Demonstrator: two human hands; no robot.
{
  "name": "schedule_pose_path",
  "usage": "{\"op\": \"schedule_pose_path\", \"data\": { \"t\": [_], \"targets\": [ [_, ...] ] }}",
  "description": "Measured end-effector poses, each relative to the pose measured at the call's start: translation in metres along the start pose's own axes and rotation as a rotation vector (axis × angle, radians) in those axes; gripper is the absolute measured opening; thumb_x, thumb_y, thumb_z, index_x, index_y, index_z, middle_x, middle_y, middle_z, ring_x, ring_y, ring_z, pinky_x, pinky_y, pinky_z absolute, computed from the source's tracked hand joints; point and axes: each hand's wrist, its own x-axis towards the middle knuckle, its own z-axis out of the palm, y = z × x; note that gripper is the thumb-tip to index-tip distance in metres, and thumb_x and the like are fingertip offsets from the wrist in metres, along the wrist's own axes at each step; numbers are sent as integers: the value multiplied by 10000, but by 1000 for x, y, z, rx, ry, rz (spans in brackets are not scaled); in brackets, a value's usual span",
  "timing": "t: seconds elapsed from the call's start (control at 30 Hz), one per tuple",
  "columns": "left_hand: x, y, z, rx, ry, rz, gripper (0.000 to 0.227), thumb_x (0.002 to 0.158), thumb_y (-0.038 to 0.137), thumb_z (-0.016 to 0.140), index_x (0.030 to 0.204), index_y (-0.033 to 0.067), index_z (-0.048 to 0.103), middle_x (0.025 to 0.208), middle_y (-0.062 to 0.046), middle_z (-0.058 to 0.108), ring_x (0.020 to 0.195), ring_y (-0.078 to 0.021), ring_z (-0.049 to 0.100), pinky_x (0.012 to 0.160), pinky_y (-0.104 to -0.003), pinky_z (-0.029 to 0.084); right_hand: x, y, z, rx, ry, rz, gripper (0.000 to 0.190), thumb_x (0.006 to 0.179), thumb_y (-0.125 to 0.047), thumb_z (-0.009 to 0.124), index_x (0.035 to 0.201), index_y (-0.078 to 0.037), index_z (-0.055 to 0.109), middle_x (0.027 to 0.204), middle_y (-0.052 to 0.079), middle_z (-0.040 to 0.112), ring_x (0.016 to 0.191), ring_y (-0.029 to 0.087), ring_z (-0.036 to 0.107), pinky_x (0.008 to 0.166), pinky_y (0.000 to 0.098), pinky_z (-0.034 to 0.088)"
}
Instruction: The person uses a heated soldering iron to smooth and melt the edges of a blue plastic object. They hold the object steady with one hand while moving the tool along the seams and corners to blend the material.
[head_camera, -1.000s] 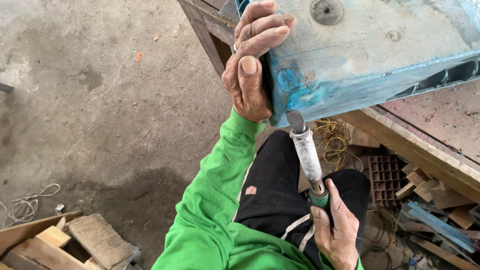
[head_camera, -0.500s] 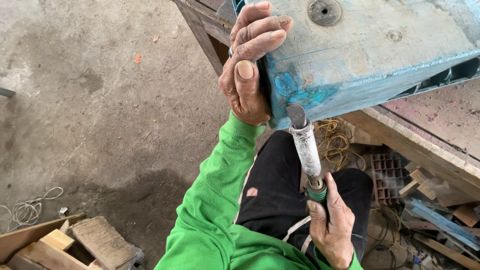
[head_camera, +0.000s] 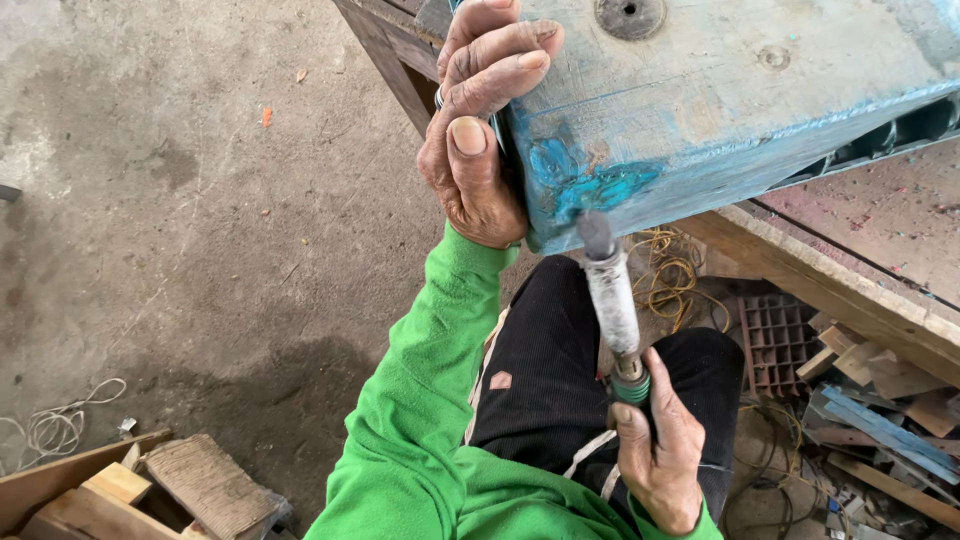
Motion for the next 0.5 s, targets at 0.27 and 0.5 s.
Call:
{"op": "schedule_pose_path", "data": {
  "t": [0.27, 0.5],
  "targets": [
    [1, 3, 2, 22, 3, -13, 554, 1136, 447, 346, 1234, 82, 751, 1253, -34, 756, 1368, -166, 498, 1221, -361, 345, 12, 10, -6, -102, 29, -60, 532, 998, -76, 618, 1477, 89, 457, 1075, 159, 709, 763, 116, 685, 695, 246, 566],
    [1, -1, 3, -19, 0, 16, 549, 1129, 450, 350, 1242, 87, 745, 1245, -37, 762, 1375, -170, 489, 1235, -374, 334, 19, 11, -10, -59, 39, -47, 557, 988, -55, 624, 1500, 73, 446, 1049, 140, 704, 735, 104, 666, 670, 241, 555]
  ]
}}
